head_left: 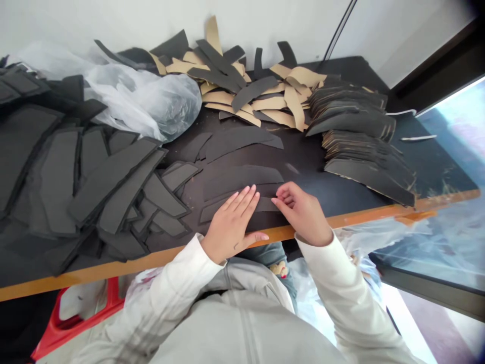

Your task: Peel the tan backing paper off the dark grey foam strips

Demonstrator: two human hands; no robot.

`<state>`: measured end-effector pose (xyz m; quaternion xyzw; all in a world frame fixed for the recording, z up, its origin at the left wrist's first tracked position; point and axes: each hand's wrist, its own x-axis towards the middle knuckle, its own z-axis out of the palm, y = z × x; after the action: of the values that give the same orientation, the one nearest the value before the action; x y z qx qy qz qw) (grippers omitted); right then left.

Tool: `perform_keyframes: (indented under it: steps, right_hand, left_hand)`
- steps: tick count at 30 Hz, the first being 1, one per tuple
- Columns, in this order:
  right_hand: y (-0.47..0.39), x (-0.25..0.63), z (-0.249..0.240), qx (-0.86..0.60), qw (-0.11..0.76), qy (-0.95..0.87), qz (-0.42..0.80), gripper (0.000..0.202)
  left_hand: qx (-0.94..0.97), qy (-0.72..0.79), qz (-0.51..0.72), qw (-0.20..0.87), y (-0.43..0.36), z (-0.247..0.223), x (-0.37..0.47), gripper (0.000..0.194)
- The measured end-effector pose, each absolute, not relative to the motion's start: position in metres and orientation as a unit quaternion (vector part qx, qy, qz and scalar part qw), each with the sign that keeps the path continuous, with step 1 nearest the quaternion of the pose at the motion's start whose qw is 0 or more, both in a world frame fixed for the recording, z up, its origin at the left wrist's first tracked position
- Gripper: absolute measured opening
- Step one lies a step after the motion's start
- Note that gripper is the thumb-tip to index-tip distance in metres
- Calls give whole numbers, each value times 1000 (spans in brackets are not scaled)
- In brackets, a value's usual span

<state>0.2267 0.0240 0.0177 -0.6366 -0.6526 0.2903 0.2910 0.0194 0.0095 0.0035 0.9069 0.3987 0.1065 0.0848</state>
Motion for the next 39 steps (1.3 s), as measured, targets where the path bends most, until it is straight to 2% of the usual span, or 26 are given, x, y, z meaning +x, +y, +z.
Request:
perform_keyframes:
  steps: [9,13,17,20,23,27,33,35,39]
  right_hand:
    - [19,220,17,-653,236,-691,201,5]
    - [15,217,22,-672,152,-715,120,8]
    - [11,226,36,-713,64,-698,-28,23]
    - [7,229,42,-679,126,-723,-33,23]
    - [-2,217,36,-594,209,-776,26,35]
    - [-18,196,10,-502,169,-846,59,53]
    - [-27,196,-15,-480,141,-866,2,74]
    - [-24,199,-13,-472,147,-869,8,70]
    - [-3,207,3,-505,212,-835,46,46]
  left_hand:
    - [906,395,104,114,11,7,20,84]
    - [903,398,108,121,11,9,20,82]
    - [903,396,115,120,9,7,20,82]
    - [903,400,120,104,8,3,21,90]
    - [901,400,132,102,9,-1,22,95]
    - [904,388,135,119,7,0,16,89]
    - [882,448,131,62,-21,9,-15,90]
    - [885,446,122,60,-32,10,-25,84]
    - [898,422,112,47,-51,6,-42,66]
